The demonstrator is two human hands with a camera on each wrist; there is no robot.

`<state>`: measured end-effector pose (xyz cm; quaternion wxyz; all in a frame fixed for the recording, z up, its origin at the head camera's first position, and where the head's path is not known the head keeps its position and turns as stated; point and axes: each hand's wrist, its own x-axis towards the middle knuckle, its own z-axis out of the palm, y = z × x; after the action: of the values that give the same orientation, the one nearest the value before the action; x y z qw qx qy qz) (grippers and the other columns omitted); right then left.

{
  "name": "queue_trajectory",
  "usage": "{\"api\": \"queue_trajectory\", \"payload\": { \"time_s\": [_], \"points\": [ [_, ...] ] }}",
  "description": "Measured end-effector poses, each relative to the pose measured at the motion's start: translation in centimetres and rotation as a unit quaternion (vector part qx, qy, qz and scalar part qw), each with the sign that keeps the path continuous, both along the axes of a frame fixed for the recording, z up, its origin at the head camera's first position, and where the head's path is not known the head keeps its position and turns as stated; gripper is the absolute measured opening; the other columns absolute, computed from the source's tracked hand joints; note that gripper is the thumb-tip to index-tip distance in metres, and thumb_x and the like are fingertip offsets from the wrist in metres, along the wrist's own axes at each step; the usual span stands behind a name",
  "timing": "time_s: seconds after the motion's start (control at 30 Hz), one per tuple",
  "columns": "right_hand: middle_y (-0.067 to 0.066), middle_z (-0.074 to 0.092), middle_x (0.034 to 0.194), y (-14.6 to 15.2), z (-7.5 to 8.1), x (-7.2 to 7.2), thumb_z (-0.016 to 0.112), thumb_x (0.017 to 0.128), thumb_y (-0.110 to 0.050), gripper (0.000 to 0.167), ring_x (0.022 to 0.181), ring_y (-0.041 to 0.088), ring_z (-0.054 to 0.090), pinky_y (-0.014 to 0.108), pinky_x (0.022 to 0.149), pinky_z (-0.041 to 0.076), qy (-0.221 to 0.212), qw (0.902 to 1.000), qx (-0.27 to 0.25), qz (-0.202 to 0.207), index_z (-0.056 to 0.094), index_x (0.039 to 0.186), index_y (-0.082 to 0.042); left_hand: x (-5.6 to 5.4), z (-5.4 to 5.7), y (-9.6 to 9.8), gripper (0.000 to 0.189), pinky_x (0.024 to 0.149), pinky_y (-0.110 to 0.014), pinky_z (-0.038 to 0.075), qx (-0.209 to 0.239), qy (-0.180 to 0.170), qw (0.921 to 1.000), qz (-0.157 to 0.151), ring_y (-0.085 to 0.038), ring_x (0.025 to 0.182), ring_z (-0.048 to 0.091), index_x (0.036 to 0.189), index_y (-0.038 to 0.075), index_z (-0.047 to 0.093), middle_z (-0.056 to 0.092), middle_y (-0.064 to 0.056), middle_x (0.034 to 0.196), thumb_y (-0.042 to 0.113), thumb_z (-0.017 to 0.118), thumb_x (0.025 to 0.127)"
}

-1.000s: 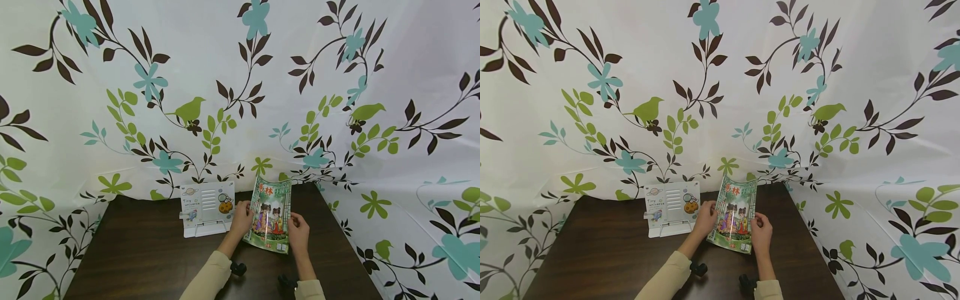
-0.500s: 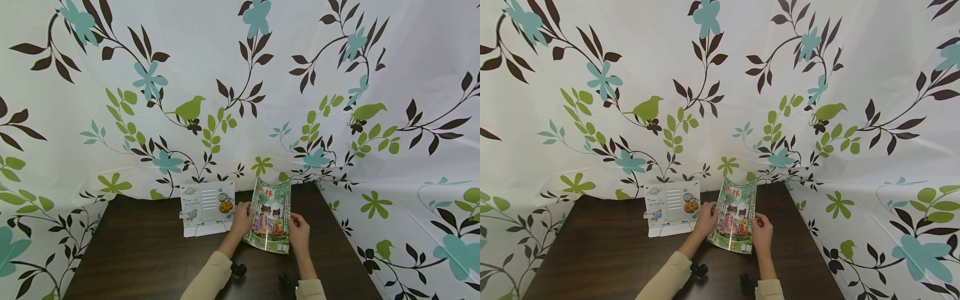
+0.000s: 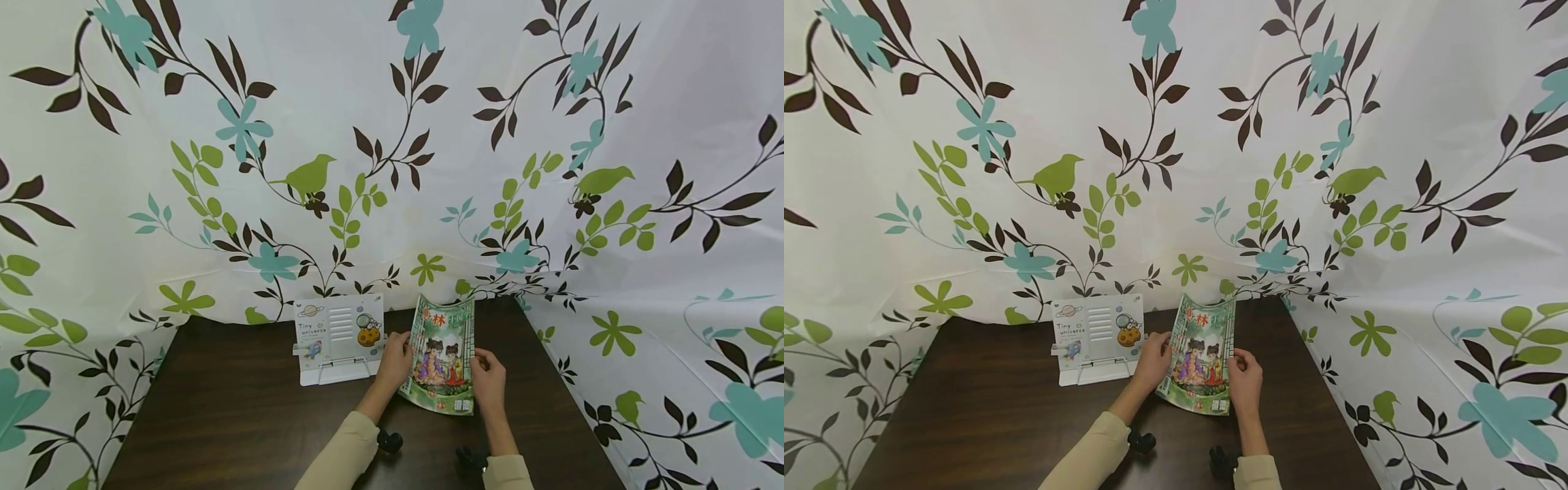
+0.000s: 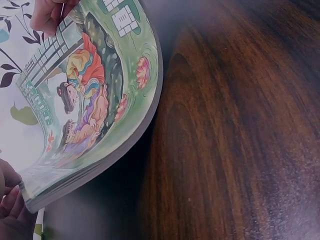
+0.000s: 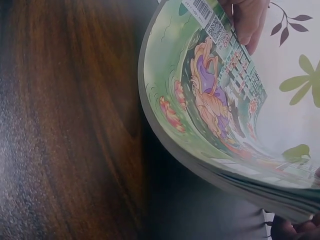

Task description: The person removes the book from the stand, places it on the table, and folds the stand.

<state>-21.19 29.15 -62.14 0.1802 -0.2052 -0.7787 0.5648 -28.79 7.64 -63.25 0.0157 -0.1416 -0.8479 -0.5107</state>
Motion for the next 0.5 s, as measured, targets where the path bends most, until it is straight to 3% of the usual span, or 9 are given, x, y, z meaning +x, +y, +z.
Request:
{"api": "queue_trajectory", "payload": {
  "time_s": [0.3, 0.5],
  "points": [
    [0.014, 0.07, 0.1, -0.12, -0.46, -0.19, 0.061, 0.103, -0.005, 0.028, 0.071, 0.011, 0.053, 0.026, 0.062, 0.045, 0.007, 0.9999, -0.009, -0.001, 0.074, 0.127, 0.002, 0.46, -0.63, -0.11, 0.037, 0.077, -0.044, 0.054, -0.017, 0.02, 0.9995, 0.016, -0.023, 0.094, 0.06, 0.139, -0.012, 0.064, 0.061, -0.018, 0.11, 0.001, 0.058, 0.106],
    [0.012, 0.069, 0.099, -0.09, -0.6, -0.31, 0.06, 0.104, -0.006, 0.029, 0.069, 0.01, 0.052, 0.026, 0.061, 0.044, 0.004, 1.0, -0.002, 0.005, 0.073, 0.129, 0.002, 0.56, -0.69, -0.22, 0.037, 0.079, -0.04, 0.054, -0.014, -0.016, 0.9997, 0.016, -0.025, 0.099, 0.064, 0.142, -0.01, 0.064, 0.065, -0.019, 0.119, 0.004, 0.054, 0.109]
  ]
}}
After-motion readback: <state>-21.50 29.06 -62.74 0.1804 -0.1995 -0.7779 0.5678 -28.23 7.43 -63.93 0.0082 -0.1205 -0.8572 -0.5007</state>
